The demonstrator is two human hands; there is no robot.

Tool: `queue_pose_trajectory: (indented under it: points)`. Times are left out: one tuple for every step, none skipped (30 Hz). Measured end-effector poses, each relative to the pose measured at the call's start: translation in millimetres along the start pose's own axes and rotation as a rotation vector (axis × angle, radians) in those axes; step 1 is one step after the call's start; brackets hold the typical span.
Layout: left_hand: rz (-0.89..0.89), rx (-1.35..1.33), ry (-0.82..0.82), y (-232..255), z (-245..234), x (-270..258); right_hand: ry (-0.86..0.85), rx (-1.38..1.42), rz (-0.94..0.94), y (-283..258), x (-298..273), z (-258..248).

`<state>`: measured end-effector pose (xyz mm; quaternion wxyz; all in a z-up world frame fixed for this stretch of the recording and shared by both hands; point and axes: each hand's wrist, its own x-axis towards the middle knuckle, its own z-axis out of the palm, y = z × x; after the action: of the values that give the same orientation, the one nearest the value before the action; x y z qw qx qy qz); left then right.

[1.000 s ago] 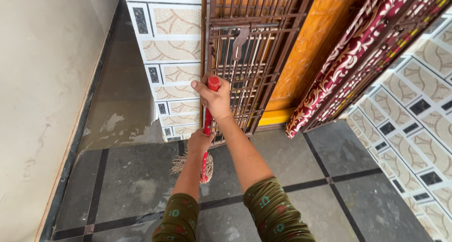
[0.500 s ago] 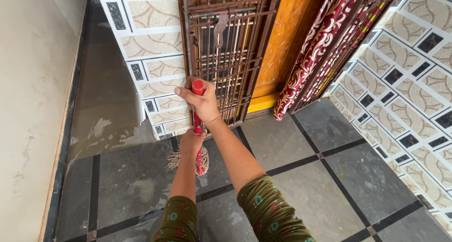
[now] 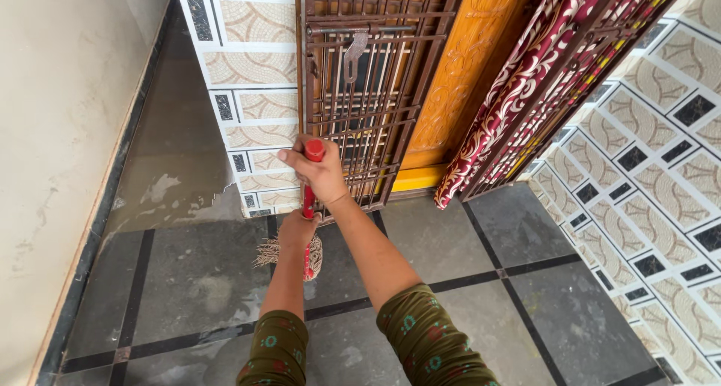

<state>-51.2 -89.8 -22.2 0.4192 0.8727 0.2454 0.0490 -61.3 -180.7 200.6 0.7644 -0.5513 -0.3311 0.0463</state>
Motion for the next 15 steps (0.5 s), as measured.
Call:
queue_pose_trajectory:
  points:
    - [-0.006, 0.014, 0.013, 3.5, 3.7, -0.4, 0.009, -0.001, -0.004, -1.6, -1.0, -7.3]
    - [-0.012, 0.027, 0.027, 8.2, 8.7, -0.8, 0.017, -0.001, -0.008, -3.5, -1.6, -14.2]
    - [-0.02, 0.044, 0.036, 9.7, 13.3, -2.5, 0.014, 0.022, 0.006, -5.2, -2.7, -20.4]
    - [-0.013, 0.058, 0.035, 10.3, 16.6, -2.8, 0.011, 0.045, 0.02, -7.4, -2.9, -26.2]
    - [-0.004, 0.07, 0.032, 12.2, 20.2, -1.7, 0.008, 0.066, 0.033, -10.2, -3.4, -31.9]
    - [0.005, 0.082, 0.03, 13.3, 24.0, -1.0, -0.012, 0.067, 0.049, -12.7, -5.0, -36.5]
    - [0.022, 0.077, 0.042, 14.9, 27.7, 0.3, -0.031, 0.067, 0.063, -15.4, -5.7, -40.8]
    - [0.038, 0.072, 0.054, 16.6, 31.4, 1.6, -0.05, 0.068, 0.077, -17.7, -6.4, -44.6]
    - [0.052, 0.067, 0.064, 15.8, 35.3, 0.0, -0.02, 0.05, 0.073, -19.0, -7.8, -47.8]
    - [0.052, 0.06, 0.044, 16.1, 38.2, -1.0, 0.01, 0.033, 0.069, -20.1, -8.1, -50.8]
    - [0.052, 0.049, 0.026, 19.7, 40.4, -0.2, 0.037, 0.012, 0.065, -21.4, -8.3, -53.4]
    - [0.053, 0.038, 0.007, 23.2, 41.3, 0.1, 0.068, 0.024, 0.06, -21.7, -9.5, -53.8]
    - [0.054, 0.037, 0.0, 26.6, 40.3, 1.0, 0.098, 0.036, 0.053, -22.2, -9.3, -52.3]
    - [0.055, 0.036, -0.006, 29.8, 38.8, 1.3, 0.129, 0.048, 0.046, -23.9, -9.5, -51.6]
    - [0.054, 0.037, -0.011, 29.9, 35.8, 0.0, 0.139, 0.045, 0.05, -25.8, -9.6, -50.2]
